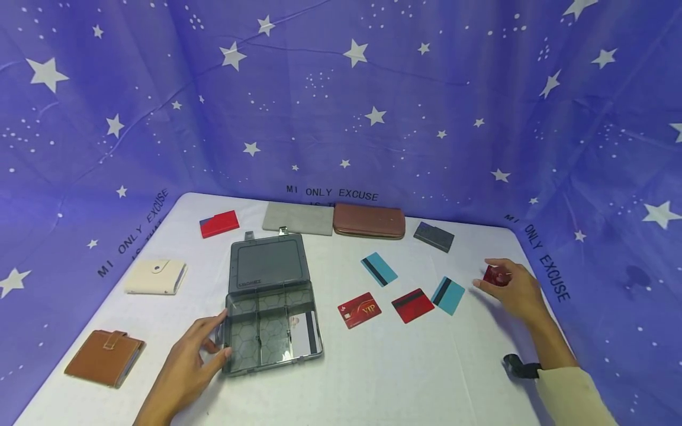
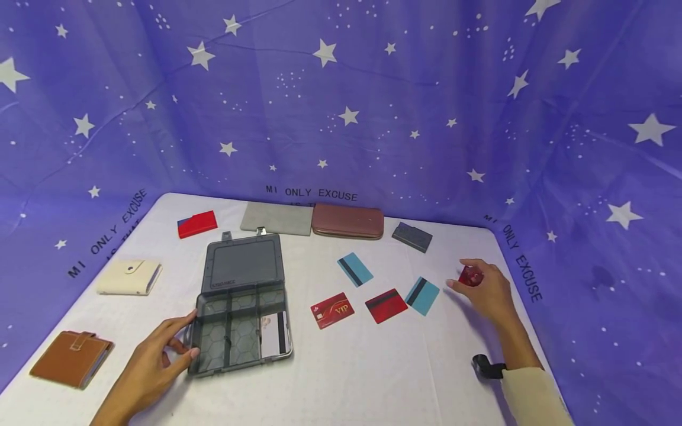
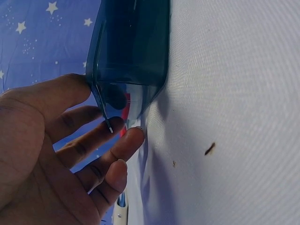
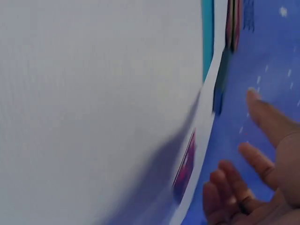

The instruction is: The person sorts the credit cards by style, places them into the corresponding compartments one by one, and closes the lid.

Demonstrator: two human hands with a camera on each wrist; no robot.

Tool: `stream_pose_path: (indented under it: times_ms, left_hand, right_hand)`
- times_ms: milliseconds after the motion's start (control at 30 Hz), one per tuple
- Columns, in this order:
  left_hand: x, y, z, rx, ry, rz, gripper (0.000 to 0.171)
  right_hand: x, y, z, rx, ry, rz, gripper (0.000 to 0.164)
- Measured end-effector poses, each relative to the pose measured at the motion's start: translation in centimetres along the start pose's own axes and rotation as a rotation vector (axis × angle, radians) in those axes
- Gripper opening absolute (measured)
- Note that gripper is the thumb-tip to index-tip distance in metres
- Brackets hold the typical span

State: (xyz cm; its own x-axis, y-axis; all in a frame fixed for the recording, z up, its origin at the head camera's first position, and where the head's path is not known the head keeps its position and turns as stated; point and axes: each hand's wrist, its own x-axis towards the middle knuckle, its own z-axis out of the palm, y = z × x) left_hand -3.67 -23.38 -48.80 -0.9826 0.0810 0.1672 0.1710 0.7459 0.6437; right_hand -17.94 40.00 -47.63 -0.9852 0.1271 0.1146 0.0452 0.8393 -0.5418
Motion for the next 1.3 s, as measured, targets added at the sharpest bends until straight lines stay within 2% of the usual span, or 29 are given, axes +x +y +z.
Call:
stream_pose_path:
  times_ms: [200,333,500,600,700,900,1033,1133,1300]
  left_hand:
    - [0.0,0.1,-0.1,0.005,-0.007,-0.008,0.07]
    - [-0.1,0.2,0.0,0.002,-0.01,-0.014,0.07]
    - [-0.1,0.2,0.0,-0.002,-0.025,-0.035,0.071]
    - [-0.1,0.3,0.0,0.001,-0.025,-0.034,0.071]
    - [-0.1,0.3,0.0,0.006,-0.016,-0.027,0.071]
    - [-0.1,0.4,0.0,0.009,-0.008,-0.025,0.071]
    - [-0.1,0.5,0.0,0.014,-0.006,-0.027,0.071]
    - [-0.1,0.5,0.0,0.015,-0.011,-0.029,0.071]
    - [0.0,0.5,0.0,0.022,-0.003,-0.017,0.071]
  right_hand:
    - [1.4,2.6,-1.1,-0.036,-0.066,0.181,0.079]
    - [1.7,3.0,-1.3,-0.082,-0.101,0.263,0.081]
    - [1.7,2.9,-1.1,-0.055,-0.084,0.326,0.08]
    - [1.7,2.5,-1.0,-0.012,-0.026,0.28,0.07]
    - [1.6,1.6,-0.9,0.055,0.041,0.2,0.057]
    - [1.0,-1.9,-0.8,0.16,0.139,0.072,0.038]
    - [0.4,-5.2,-0.4,0.268,0.106,0.01,0.035]
    - [-0.2,-7.8,0.0,0.363,0.041,-0.04,0.035]
    - [-1.5,-12.1,1.6,0.449,-0.058,-0.146,0.036]
